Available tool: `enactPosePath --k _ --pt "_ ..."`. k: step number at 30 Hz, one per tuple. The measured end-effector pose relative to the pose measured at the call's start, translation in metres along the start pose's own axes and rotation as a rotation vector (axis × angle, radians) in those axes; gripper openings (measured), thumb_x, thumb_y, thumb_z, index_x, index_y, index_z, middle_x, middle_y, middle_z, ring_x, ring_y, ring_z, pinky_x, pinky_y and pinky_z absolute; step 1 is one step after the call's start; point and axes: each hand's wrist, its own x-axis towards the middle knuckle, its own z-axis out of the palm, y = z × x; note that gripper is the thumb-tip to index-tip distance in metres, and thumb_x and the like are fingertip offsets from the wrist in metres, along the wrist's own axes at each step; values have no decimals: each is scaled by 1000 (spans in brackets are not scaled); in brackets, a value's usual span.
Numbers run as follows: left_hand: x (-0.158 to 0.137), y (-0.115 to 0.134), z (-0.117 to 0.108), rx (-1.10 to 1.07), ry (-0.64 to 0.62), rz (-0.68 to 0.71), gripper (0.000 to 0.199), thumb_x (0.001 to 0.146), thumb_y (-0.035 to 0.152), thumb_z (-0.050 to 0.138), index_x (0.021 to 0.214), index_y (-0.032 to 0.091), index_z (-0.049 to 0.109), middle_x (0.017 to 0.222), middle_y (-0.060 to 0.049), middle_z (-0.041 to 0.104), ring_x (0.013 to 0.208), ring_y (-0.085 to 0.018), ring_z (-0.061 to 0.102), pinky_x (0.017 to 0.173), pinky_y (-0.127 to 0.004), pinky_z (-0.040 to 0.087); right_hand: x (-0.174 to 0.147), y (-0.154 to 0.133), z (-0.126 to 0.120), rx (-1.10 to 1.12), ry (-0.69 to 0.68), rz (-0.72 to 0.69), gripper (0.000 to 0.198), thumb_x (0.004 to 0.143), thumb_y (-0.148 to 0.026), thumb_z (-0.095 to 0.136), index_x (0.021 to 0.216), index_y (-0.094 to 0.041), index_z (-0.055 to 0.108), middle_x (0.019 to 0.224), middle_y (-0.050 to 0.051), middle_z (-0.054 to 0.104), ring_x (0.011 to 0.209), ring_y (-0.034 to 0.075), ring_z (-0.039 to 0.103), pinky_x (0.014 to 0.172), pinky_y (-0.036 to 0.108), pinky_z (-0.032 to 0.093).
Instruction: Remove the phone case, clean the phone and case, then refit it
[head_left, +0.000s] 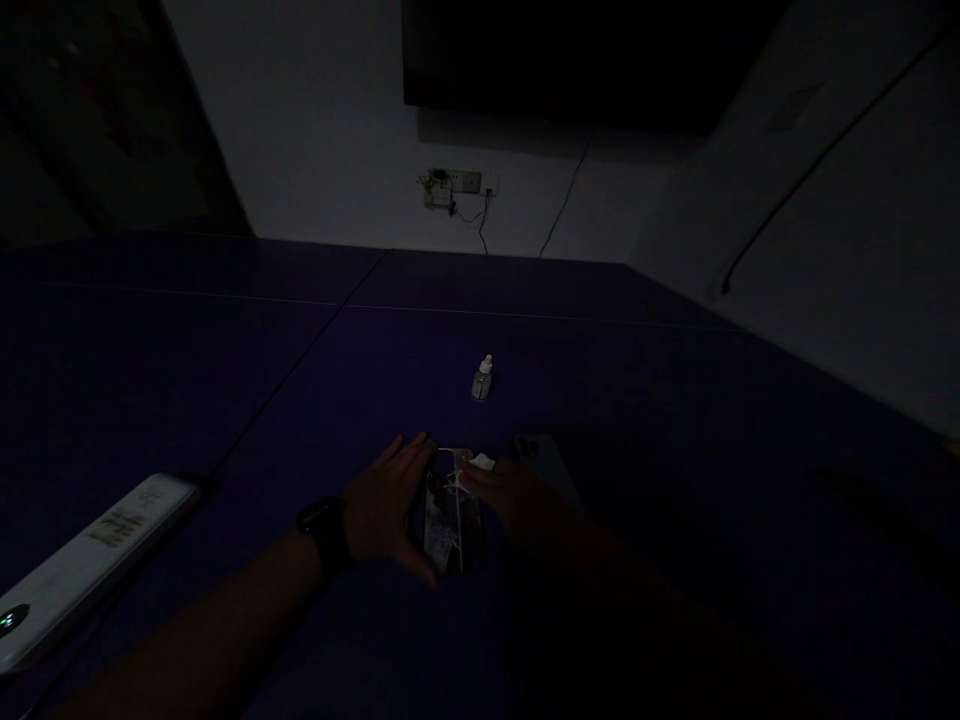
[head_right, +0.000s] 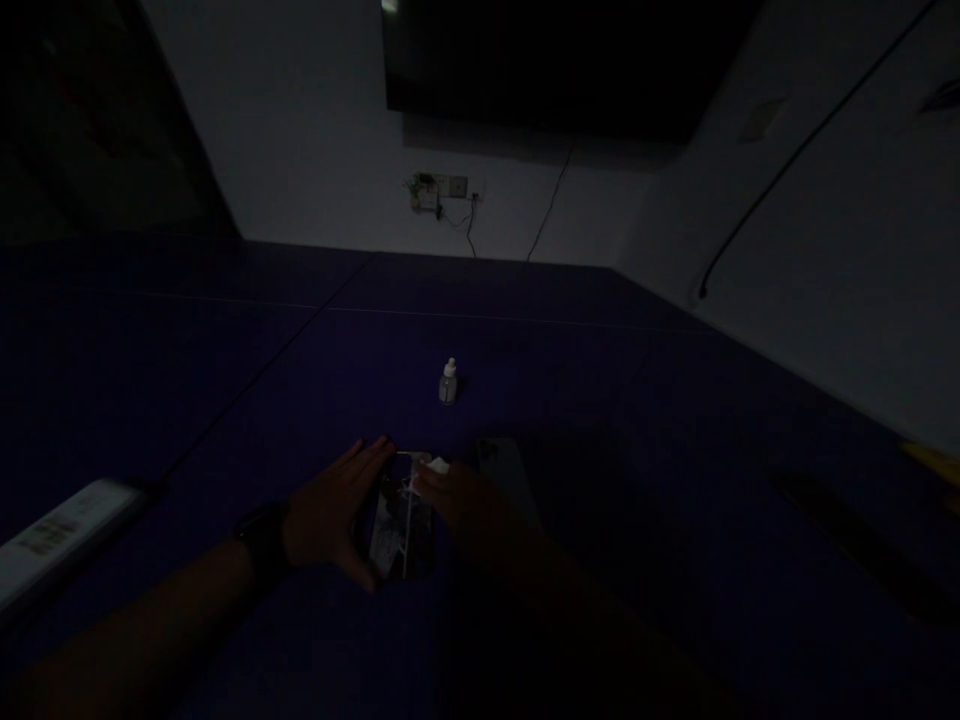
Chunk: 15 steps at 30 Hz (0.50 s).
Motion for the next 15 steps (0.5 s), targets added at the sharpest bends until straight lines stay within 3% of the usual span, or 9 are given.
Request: enactPosePath --k 6,12,15 --pt "1 1 -2 -11 10 -3 145 50 92 65 156 10 8 158 -30 24 146 -45 25 119 -62 15 21 6 -3 24 81 162 44 95 -4 39 134 -13 58 139 13 60 110 24 63 96 40 50" --pt "1 2 -3 -9 8 -3 145 51 92 65 156 11 7 158 -29 25 147 -44 25 119 -62 15 2 -7 -8 -28 -4 29 46 91 -1 42 132 -12 59 136 14 62 113 22 62 97 37 50" --pt "1 2 -3 -7 -5 -3 145 50 92 64 156 10 8 158 -30 24 147 -44 25 119 -62 14 6 -11 -11 -55 -5 41 43 91 -2 45 131 -12 60 134 14 63 110 22 63 96 36 50"
